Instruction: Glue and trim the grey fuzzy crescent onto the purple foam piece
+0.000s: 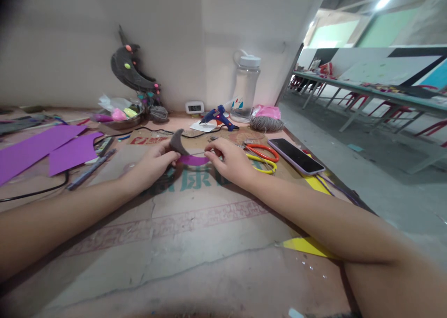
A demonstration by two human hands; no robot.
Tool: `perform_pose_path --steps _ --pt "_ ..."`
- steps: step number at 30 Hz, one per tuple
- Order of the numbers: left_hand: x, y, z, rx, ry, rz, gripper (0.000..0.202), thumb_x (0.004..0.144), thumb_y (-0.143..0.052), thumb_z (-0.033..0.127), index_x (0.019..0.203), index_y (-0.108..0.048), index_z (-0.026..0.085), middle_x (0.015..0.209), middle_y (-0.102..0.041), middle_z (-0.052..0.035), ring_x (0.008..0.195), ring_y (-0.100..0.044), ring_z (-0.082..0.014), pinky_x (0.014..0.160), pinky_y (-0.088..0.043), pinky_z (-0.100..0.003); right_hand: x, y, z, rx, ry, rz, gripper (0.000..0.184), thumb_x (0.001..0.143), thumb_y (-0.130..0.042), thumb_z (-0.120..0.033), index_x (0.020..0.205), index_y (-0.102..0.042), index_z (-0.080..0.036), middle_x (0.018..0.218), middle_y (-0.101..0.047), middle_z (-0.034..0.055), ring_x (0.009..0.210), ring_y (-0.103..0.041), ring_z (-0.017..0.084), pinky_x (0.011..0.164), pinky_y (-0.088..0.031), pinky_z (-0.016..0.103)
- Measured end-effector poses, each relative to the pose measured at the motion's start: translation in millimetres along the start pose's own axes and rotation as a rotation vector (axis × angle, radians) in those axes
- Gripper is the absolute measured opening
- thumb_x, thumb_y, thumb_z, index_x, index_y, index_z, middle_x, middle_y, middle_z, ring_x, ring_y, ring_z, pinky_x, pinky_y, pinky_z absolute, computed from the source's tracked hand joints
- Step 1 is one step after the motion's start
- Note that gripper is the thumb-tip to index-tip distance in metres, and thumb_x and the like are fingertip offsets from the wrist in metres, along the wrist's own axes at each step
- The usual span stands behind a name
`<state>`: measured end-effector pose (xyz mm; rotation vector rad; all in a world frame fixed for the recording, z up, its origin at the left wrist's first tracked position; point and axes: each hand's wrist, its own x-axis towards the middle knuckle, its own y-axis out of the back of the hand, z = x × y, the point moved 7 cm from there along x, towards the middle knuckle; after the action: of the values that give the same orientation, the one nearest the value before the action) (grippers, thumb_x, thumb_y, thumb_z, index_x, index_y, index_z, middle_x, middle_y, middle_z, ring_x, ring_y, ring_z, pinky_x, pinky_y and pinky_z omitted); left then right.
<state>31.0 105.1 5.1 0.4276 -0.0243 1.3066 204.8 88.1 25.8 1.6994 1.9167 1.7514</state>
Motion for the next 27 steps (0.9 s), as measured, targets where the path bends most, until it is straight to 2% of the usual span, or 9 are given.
perform_pose_path --steps 4,7,10,14,18,20,23,25,27 --pt "-0.1 0.2 0.0 -0.067 -0.005 0.011 0.01 0.071 -0.05 0.016 0.075 -0.059 0.02 0.067 -0.056 0.0016 0.061 -0.051 -0.0143 0.056 -0.04 -0.026 0.9 0.3 3.8 0.093 -0.078 -0.015 0.022 0.093 -0.051 -0.031 0.091 -0.067 -0.015 0.083 -0.067 0.0041 0.075 -0.058 0.015 0.069 -0.042 0.026" --pt "-1.7 0.1 -1.1 -0.119 0.013 0.003 0.006 0.072 -0.053 0.018 0.076 -0.058 0.02 0.073 -0.058 0.0003 0.07 -0.055 -0.0158 0.063 -0.043 -0.027 0.6 -1.1 8.5 0.217 -0.162 -0.053 0.037 0.097 -0.041 -0.037 0.092 -0.069 -0.015 0.078 -0.067 0.0036 0.072 -0.059 0.014 0.069 -0.042 0.026" --pt "-4.9 -0.3 3.9 -0.108 -0.027 -0.022 0.008 0.07 -0.061 0.02 0.077 -0.057 0.019 0.084 -0.061 -0.0018 0.079 -0.057 -0.0173 0.069 -0.044 -0.028 0.6 -5.9 15.4 0.345 -0.242 -0.095 0.049 0.099 -0.032 -0.044 0.097 -0.071 -0.014 0.078 -0.067 0.0044 0.069 -0.057 0.014 0.068 -0.042 0.027" --pt "-8.3 -4.9 12.6 -0.14 -0.098 -0.1 0.017 0.067 -0.07 0.026 0.072 -0.056 0.019 0.098 -0.061 -0.0054 0.09 -0.059 -0.0198 0.076 -0.047 -0.031 0.2 -20.4 21.9 0.404 -0.307 -0.248 0.042 0.093 -0.046 -0.047 0.098 -0.072 -0.014 0.08 -0.068 0.0045 0.074 -0.06 0.016 0.071 -0.044 0.027" --pt "-9.3 -6.5 16.2 -0.06 -0.147 -0.121 0.016 0.066 -0.071 0.026 0.073 -0.058 0.02 0.105 -0.061 -0.0064 0.1 -0.06 -0.022 0.086 -0.047 -0.034 -2.9 -29.7 19.1 0.381 -0.306 -0.398 0.034 0.085 -0.059 -0.047 0.085 -0.072 -0.016 0.075 -0.066 0.0011 0.069 -0.057 0.014 0.066 -0.042 0.026" --pt "-9.8 -7.5 14.4 -0.035 -0.129 -0.134 0.019 0.065 -0.072 0.026 0.078 -0.06 0.02 0.103 -0.062 -0.0063 0.098 -0.061 -0.0229 0.084 -0.049 -0.034 -5.4 -32.2 16.6 0.411 -0.332 -0.446 0.034 0.083 -0.061 -0.049 0.079 -0.07 -0.016 0.07 -0.063 0.0001 0.063 -0.054 0.012 0.061 -0.04 0.025" --pt "-9.5 -8.2 7.9 -0.039 -0.055 -0.134 0.035 0.068 -0.073 0.03 0.099 -0.06 0.021 0.096 -0.066 -0.0052 0.086 -0.064 -0.0213 0.075 -0.051 -0.033 -6.0 -30.0 14.9 0.496 -0.403 -0.404 0.035 0.082 -0.062 -0.049 0.075 -0.066 -0.015 0.065 -0.059 -0.0011 0.057 -0.048 0.01 0.056 -0.037 0.024" --pt "-8.1 -7.6 6.5 -0.015 -0.054 -0.113 0.04 0.073 -0.071 0.032 0.109 -0.058 0.02 0.1 -0.068 -0.0059 0.089 -0.064 -0.0206 0.077 -0.051 -0.032 -4.7 -25.6 16.0 0.563 -0.455 -0.315 0.036 0.08 -0.063 -0.051 0.071 -0.062 -0.016 0.063 -0.056 -0.0018 0.056 -0.046 0.009 0.055 -0.036 0.024" --pt "-6.2 -10.0 6.1 0.021 -0.065 -0.135 0.037 0.077 -0.069 0.035 0.109 -0.059 0.018 0.105 -0.068 -0.0073 0.094 -0.063 -0.021 0.081 -0.051 -0.032 -3.6 -21.0 18.7 0.621 -0.499 -0.217 0.038 0.077 -0.065 -0.052 0.068 -0.058 -0.017 0.062 -0.054 -0.0022 0.056 -0.046 0.009 0.056 -0.037 0.024"
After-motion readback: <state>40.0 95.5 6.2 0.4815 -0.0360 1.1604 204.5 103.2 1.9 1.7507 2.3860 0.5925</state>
